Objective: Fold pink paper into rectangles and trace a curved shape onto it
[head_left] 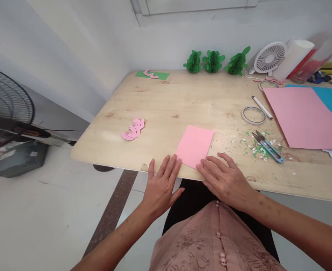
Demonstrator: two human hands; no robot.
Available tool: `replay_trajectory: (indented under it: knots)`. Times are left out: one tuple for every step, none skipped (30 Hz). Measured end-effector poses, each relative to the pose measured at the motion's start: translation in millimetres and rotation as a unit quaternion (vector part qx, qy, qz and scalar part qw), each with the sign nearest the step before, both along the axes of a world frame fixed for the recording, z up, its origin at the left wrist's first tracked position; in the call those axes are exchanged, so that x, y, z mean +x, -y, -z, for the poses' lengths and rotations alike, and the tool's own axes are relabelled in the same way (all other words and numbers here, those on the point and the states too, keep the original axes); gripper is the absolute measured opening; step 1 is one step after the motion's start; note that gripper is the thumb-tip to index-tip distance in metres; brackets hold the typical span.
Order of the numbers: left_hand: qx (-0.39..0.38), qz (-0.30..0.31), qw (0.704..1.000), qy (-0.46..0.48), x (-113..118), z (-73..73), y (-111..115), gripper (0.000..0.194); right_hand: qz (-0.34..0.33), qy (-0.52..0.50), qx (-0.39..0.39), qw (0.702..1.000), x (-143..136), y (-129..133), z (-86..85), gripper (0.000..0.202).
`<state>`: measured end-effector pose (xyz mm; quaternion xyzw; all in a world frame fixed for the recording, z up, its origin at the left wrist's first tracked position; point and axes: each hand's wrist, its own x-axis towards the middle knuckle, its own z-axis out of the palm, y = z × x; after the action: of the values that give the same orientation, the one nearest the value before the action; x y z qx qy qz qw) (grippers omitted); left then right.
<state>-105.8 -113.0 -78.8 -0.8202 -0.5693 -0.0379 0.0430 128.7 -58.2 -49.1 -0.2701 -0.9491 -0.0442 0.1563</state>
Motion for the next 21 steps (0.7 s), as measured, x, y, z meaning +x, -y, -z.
replay_trajectory:
  knots:
    - [0.0,-0.001,1.0,0.006,0.6,-1.6,0.6,0.075,-0.004,0.0,-0.009,1.0,-4.3,-0.7,2.9,0.033]
    - [0.002,-0.002,1.0,0.015,1.2,-4.1,0.9,0.074,-0.008,0.002,-0.018,1.0,-8.0,-1.5,5.8,0.034]
    - [0.003,-0.002,1.0,0.031,1.7,-7.5,0.5,0.071,-0.011,0.003,-0.026,1.0,-10.7,-2.2,8.3,0.035]
    - [0.006,-0.001,0.999,0.054,2.0,-11.8,-1.0,0.066,-0.012,0.003,-0.033,0.999,-12.5,-2.8,10.3,0.035]
    - [0.01,-0.002,0.996,0.085,2.2,-16.4,-4.0,0.059,-0.013,0.003,-0.037,0.999,-13.3,-3.2,11.7,0.035]
    - [0.014,-0.005,0.992,0.122,2.1,-21.0,-8.7,0.05,-0.013,0.004,-0.039,0.999,-13.3,-3.4,12.5,0.036]
    - [0.017,-0.012,0.987,0.161,1.8,-25.0,-15.0,0.041,-0.014,0.005,-0.041,0.999,-13.0,-3.6,12.8,0.036]
    - [0.019,-0.025,0.98,0.198,1.4,-27.9,-22.6,0.032,-0.015,0.007,-0.042,0.999,-12.3,-3.6,12.8,0.037]
    - [0.019,-0.039,0.973,0.225,1.1,-29.3,-30.9,0.027,-0.016,0.01,-0.043,0.999,-11.7,-3.5,12.7,0.037]
    - [0.014,-0.055,0.971,0.231,1.0,-28.9,-39.4,0.026,-0.016,0.013,-0.044,0.999,-11.1,-3.3,12.6,0.037]
    - [0.011,-0.071,0.973,0.22,1.3,-26.8,-47.2,0.032,-0.015,0.014,-0.045,0.999,-10.6,-3.1,12.7,0.037]
    - [0.007,-0.084,0.976,0.203,1.8,-23.4,-53.9,0.044,-0.013,0.014,-0.045,0.999,-10.3,-3.0,13.1,0.037]
    - [-0.006,-0.096,0.978,0.183,2.4,-19.2,-59.0,0.055,-0.012,0.013,-0.046,0.999,-10.1,-2.9,13.6,0.037]
    - [-0.024,-0.107,0.98,0.167,2.9,-14.7,-62.4,0.061,-0.011,0.012,-0.047,0.999,-9.9,-2.9,14.2,0.037]
    - [-0.044,-0.115,0.98,0.155,3.0,-10.6,-64.3,0.065,-0.01,0.01,-0.048,0.999,-9.8,-3.0,14.8,0.036]
    - [-0.064,-0.122,0.979,0.147,2.6,-7.3,-65.0,0.066,-0.01,0.008,-0.049,0.999,-9.7,-3.2,15.3,0.036]
    - [-0.081,-0.128,0.978,0.144,1.6,-5.0,-64.9,0.066,-0.011,0.006,-0.049,0.999,-9.6,-3.5,15.6,0.035]
    - [-0.095,-0.132,0.976,0.143,0.1,-3.9,-64.4,0.066,-0.012,0.005,-0.049,0.999,-9.4,-3.8,15.7,0.035]
    - [-0.107,-0.137,0.974,0.143,-1.9,-3.8,-63.7,0.067,-0.012,0.005,-0.05,0.999,-9.1,-4.2,15.6,0.035]
    - [-0.116,-0.143,0.972,0.144,-4.1,-4.3,-63.1,0.067,-0.012,0.005,-0.052,0.999,-8.9,-4.5,15.4,0.035]
    - [-0.124,-0.15,0.97,0.145,-6.3,-5.3,-62.6,0.066,-0.013,0.005,-0.053,0.998,-8.7,-4.7,15.1,0.035]
